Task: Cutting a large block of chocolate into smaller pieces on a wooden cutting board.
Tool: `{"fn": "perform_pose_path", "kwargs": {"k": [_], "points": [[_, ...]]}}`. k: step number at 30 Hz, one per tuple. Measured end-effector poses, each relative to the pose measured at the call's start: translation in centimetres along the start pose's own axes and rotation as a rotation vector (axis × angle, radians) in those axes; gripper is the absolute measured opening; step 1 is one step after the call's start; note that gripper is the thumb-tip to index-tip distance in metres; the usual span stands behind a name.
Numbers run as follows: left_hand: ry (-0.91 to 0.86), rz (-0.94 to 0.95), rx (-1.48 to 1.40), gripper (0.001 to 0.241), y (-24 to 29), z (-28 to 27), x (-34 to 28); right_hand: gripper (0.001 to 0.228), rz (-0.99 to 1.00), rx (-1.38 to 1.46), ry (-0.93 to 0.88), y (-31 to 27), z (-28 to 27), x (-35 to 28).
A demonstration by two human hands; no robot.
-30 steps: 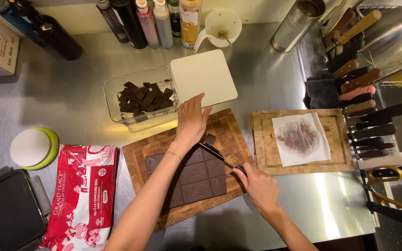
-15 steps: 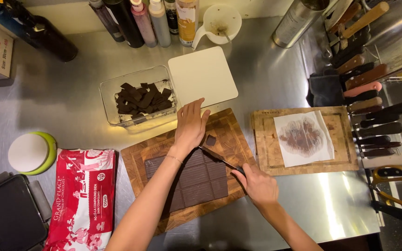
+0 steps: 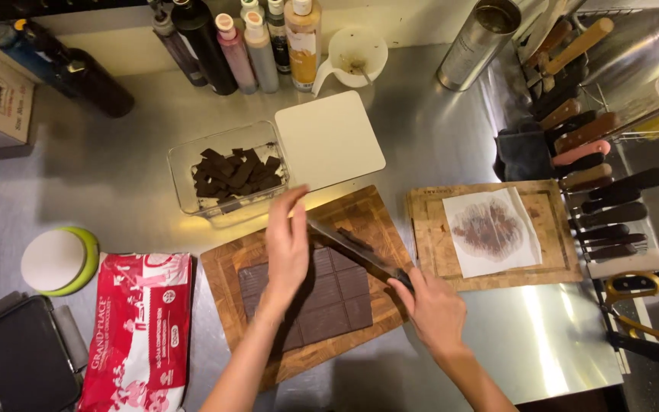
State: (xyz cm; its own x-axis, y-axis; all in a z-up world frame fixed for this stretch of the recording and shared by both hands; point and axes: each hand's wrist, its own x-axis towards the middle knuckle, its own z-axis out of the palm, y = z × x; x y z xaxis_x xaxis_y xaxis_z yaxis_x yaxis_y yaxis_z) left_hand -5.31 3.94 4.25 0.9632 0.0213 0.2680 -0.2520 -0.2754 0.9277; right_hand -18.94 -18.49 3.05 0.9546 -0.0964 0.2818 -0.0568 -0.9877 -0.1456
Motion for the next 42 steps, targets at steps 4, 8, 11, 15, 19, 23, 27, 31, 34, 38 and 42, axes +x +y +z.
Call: {"fn": "perform_pose_path", "kwargs": {"k": [4, 8, 11, 15, 19, 23, 27, 31, 34, 38, 42], "points": [[0.120, -0.119, -0.026, 0.030, 2.9, -2.3, -5.1, 0.040, -0.023, 0.003, -0.019, -0.3, -1.4, -0.4], [0.089, -0.255, -0.030, 0.032, 2.5, -2.7, -6.7, 0.034, 0.105, 0.164, -0.015, -0.6, -3.4, -1.3], [-0.171, -0.140, 0.118, 0.043, 1.0, -1.7, -6.2, 0.033, 0.370, 0.241, -0.089, 0.0, -4.3, -2.3], [-0.500, 0.342, 0.333, 0.077, 0.2, 0.3, -3.6, 0.039, 0.582, 0.251, -0.067, 1.5, -4.2, -4.3], [-0.735, 0.353, 0.501, 0.095, -1.3, 2.2, -1.8, 0.040, 0.673, 0.377, -0.031, 2.4, -3.8, -6.6], [-0.850, 0.363, 0.647, 0.057, -1.3, 1.5, -0.5, 0.045, 0.796, 0.355, -0.097, 2.5, -3.6, -8.4], [-0.942, 0.342, 0.581, 0.053, -1.0, 0.7, -0.1, 0.049, 0.857, 0.339, -0.139, 3.3, -2.9, -9.3], [-0.895, 0.284, 0.433, 0.042, -3.4, 0.9, -0.2, 0.050, 0.874, 0.333, -0.162, 3.3, -2.7, -9.3], [-0.786, 0.318, 0.402, 0.035, -2.9, 0.8, -0.5, 0.049, 0.774, 0.369, -0.086, 3.4, -2.5, -9.2], [-0.759, 0.205, 0.388, 0.031, -1.7, 0.6, -0.1, 0.049, 0.844, 0.367, -0.163, 3.0, -2.7, -8.3], [-0.466, 0.031, 0.121, 0.026, -1.3, -1.0, 2.7, 0.046, 0.815, 0.413, -0.051, 3.3, -2.0, -8.3]]}}
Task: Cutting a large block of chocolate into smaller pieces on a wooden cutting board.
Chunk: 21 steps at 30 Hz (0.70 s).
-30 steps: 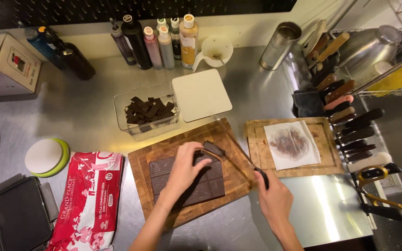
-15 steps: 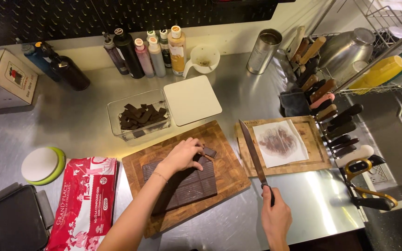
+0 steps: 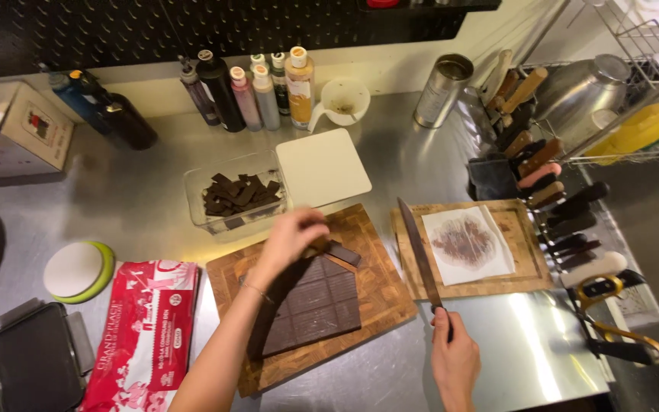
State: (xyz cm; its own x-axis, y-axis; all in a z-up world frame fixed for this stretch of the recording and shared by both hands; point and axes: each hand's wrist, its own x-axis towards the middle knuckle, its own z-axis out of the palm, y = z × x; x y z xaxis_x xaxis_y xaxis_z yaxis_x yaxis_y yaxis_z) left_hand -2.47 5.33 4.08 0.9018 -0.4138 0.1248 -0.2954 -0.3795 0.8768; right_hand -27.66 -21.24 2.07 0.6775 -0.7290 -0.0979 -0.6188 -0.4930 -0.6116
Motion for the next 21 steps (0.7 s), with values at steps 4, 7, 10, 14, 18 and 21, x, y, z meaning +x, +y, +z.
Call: {"fn": "perform_pose_path", "kwargs": {"k": [4, 7, 10, 14, 18, 21], "points": [[0.419, -0.048, -0.009, 0.030, -0.5, -5.9, 2.5, 0.047, 0.098, -0.004, -0.044, -0.6, -0.2, 0.2], [0.472, -0.061, 0.210, 0.030, -2.3, -7.4, 2.8, 0.046, 0.067, 0.044, -0.019, -0.5, -0.1, 0.1], [0.432, -0.088, 0.454, 0.030, -4.7, -5.0, 2.5, 0.047, 0.076, 0.057, -0.027, -0.9, -0.2, 0.0], [0.057, 0.085, 0.219, 0.030, -2.9, 1.0, 0.9, 0.049, 0.085, 0.075, -0.037, -1.0, -0.5, -0.1], [-0.275, 0.337, 0.240, 0.035, -2.0, 5.1, 0.5, 0.050, 0.120, 0.050, -0.073, -0.9, -0.8, 0.2], [-0.358, 0.366, 0.323, 0.036, -1.5, 5.7, 1.3, 0.049, 0.125, 0.069, -0.056, -1.3, -1.4, -0.1]]}}
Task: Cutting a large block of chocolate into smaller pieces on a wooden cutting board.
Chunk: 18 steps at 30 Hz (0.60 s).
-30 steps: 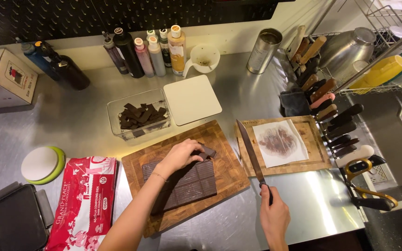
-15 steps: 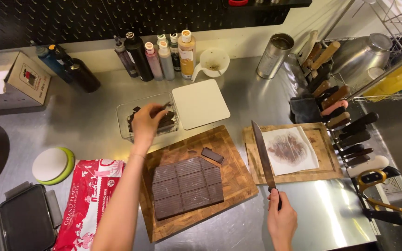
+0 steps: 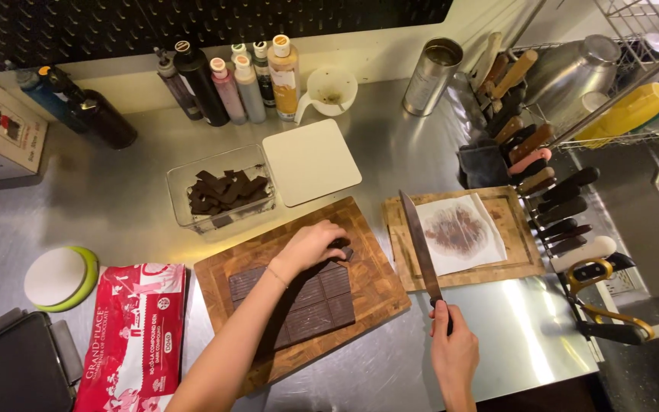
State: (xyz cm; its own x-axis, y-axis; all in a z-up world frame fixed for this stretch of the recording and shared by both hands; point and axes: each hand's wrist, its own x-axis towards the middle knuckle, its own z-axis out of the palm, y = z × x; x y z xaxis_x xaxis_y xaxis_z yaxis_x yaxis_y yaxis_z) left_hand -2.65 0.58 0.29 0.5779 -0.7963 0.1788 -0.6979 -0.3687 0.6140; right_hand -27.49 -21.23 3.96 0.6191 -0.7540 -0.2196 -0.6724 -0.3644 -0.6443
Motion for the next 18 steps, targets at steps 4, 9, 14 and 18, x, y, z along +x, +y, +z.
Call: {"fn": "perform_pose_path", "kwargs": {"k": [4, 9, 14, 18], "points": [[-0.081, 0.005, 0.109, 0.036, -0.5, 0.4, 0.7, 0.050, 0.005, 0.012, -0.003, 1.3, 0.6, 0.2], [-0.124, 0.049, 0.154, 0.038, -0.2, 0.4, 0.8, 0.049, 0.009, -0.017, 0.000, 1.4, 0.9, 0.2], [0.025, -0.045, -0.038, 0.033, -2.2, -2.1, 1.0, 0.049, -0.001, 0.002, 0.017, 0.8, 0.8, 0.1], [0.516, -0.339, -0.286, 0.033, -2.8, -8.7, -0.2, 0.048, -0.014, -0.005, 0.026, 1.3, 0.9, 0.4]]}}
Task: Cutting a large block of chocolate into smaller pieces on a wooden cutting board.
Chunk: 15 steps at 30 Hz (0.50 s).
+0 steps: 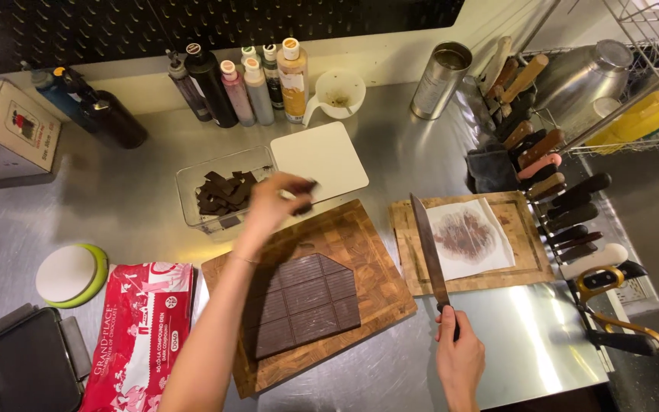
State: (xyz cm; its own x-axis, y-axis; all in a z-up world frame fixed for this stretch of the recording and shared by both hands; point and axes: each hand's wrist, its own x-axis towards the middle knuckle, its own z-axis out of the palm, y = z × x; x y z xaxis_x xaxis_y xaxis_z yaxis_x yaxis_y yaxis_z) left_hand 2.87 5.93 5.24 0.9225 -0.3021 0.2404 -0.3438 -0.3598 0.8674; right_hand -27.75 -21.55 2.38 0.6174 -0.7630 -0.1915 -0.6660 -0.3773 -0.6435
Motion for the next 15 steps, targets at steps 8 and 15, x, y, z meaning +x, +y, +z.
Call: {"fn": "perform_pose_path", "kwargs": {"k": [8, 15], "points": [[0.257, 0.036, 0.266, 0.056, -10.8, -7.7, 2.4, 0.048, 0.023, -0.019, -0.048, -0.8, 0.5, -0.3], [0.478, -0.114, 0.256, 0.031, -5.2, -6.5, -2.4, 0.042, -0.207, -0.132, -0.052, -0.4, 1.2, 0.0]]}}
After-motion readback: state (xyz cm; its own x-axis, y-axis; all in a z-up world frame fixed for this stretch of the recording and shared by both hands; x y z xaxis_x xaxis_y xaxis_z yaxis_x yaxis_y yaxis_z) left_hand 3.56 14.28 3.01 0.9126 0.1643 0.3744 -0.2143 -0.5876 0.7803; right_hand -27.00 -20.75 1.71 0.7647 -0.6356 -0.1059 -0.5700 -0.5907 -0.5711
